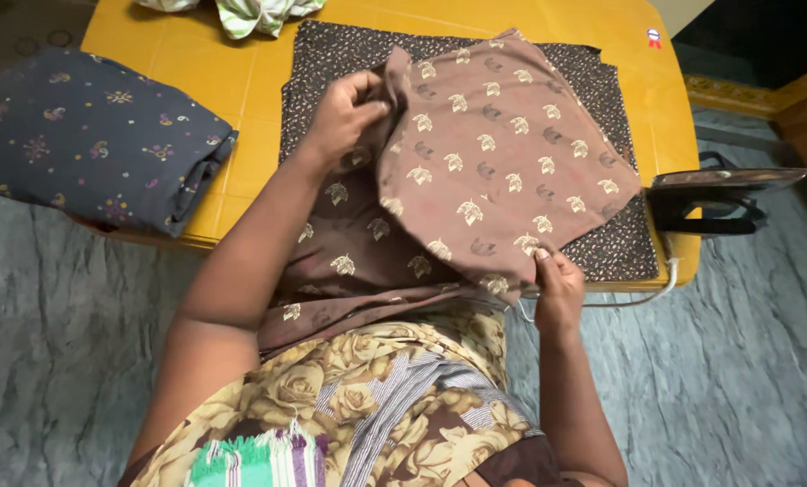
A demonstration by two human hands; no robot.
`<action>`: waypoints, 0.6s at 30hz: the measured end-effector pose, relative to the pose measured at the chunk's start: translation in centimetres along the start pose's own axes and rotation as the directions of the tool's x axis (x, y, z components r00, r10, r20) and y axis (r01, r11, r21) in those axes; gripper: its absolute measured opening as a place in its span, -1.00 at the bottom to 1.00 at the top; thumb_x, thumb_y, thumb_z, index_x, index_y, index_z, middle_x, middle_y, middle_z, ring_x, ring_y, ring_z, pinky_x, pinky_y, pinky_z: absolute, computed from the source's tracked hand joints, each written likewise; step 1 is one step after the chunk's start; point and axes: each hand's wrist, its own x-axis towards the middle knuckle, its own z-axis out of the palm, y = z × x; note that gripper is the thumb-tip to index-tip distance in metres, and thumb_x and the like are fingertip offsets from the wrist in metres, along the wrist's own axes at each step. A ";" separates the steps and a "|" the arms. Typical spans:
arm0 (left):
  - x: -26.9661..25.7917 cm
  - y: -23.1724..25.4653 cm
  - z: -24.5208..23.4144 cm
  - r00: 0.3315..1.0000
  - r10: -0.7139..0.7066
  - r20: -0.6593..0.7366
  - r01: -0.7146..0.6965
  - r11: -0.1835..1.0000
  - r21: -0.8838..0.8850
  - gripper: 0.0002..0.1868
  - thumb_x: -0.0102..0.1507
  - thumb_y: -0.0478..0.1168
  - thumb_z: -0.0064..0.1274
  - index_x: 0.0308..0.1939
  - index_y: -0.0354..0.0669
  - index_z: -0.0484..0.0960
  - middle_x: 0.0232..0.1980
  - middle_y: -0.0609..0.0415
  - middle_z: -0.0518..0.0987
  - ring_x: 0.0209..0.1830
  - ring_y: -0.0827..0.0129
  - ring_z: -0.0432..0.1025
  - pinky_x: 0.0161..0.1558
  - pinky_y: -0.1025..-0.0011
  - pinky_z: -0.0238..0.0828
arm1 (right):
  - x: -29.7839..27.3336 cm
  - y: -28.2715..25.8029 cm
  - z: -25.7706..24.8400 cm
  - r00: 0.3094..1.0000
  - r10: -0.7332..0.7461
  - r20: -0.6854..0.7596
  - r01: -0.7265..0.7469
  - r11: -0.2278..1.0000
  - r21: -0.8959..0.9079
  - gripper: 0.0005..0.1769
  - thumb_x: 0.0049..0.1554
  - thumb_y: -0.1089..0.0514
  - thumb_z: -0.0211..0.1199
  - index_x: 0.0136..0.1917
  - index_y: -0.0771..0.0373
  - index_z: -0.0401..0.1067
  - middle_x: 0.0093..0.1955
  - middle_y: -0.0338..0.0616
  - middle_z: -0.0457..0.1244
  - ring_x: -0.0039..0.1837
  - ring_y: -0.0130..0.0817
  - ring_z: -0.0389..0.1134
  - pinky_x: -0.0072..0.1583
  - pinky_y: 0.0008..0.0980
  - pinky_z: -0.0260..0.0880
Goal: The person irons a brown patterned garment on a yellow table. They repeatedly smooth the fabric, fold sections, and use an electric iron to press the material flat. The person adjusts the garment several times to ensure even coverage.
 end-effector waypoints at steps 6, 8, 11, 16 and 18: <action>0.7 -4.4 0.5 0.959 -0.215 -0.185 0.261 0.925 0.276 -0.35 0.23 -0.09 0.35 0.28 -0.21 0.39 0.11 0.06 0.53 0.07 0.35 0.46 0.09 0.37 0.39 | -1.1 3.6 0.4 0.997 0.076 0.007 -0.075 0.952 0.298 -0.82 0.37 0.10 0.21 -0.08 0.17 0.36 -0.22 -0.39 0.19 -0.19 -0.60 0.17 -0.11 -0.56 0.21; -0.5 -6.2 0.1 0.948 -0.242 -0.207 0.318 0.755 0.574 -0.21 0.05 -0.07 0.46 0.26 -0.27 0.43 0.04 -0.13 0.58 -0.04 0.16 0.51 0.00 0.28 0.43 | -1.8 3.8 1.3 0.995 0.100 -0.017 -0.080 0.876 0.476 -0.85 0.31 0.08 0.24 0.04 0.18 0.39 -0.10 -0.33 0.29 -0.04 -0.53 0.31 0.01 -0.52 0.32; -0.8 -7.9 -1.1 0.983 -0.043 -0.179 0.148 0.764 0.628 -0.57 0.16 -0.09 0.31 0.00 -0.29 0.66 -0.08 -0.06 0.69 -0.12 0.25 0.59 -0.06 0.34 0.49 | -3.6 3.6 2.7 0.982 0.184 0.034 -0.180 0.879 0.442 -0.46 0.02 -0.01 0.30 0.27 0.09 0.36 0.15 -0.35 0.40 0.20 -0.45 0.42 0.24 -0.39 0.44; -2.1 -4.4 -3.6 0.936 -0.255 -0.242 0.283 0.955 0.088 -0.58 0.35 0.02 0.24 -0.04 -0.33 0.69 -0.21 0.03 0.65 -0.33 0.41 0.46 -0.26 0.39 0.41 | -5.2 2.5 4.7 0.870 0.061 0.489 0.395 0.505 -0.767 -0.24 -0.12 -0.21 0.58 0.24 0.11 0.43 0.20 -0.15 0.36 0.30 -0.11 0.34 0.43 0.17 0.13; -4.4 -1.5 -2.5 0.924 -0.327 -0.200 0.338 0.941 0.022 -0.57 0.34 0.03 0.23 0.00 -0.32 0.64 -0.22 0.07 0.64 -0.37 0.41 0.46 -0.32 0.37 0.41 | -5.7 2.2 5.5 0.835 -0.043 0.548 0.546 0.179 -0.819 -0.35 -0.08 -0.29 0.55 0.14 0.11 0.57 0.17 -0.09 0.39 0.29 -0.01 0.34 0.51 0.23 0.01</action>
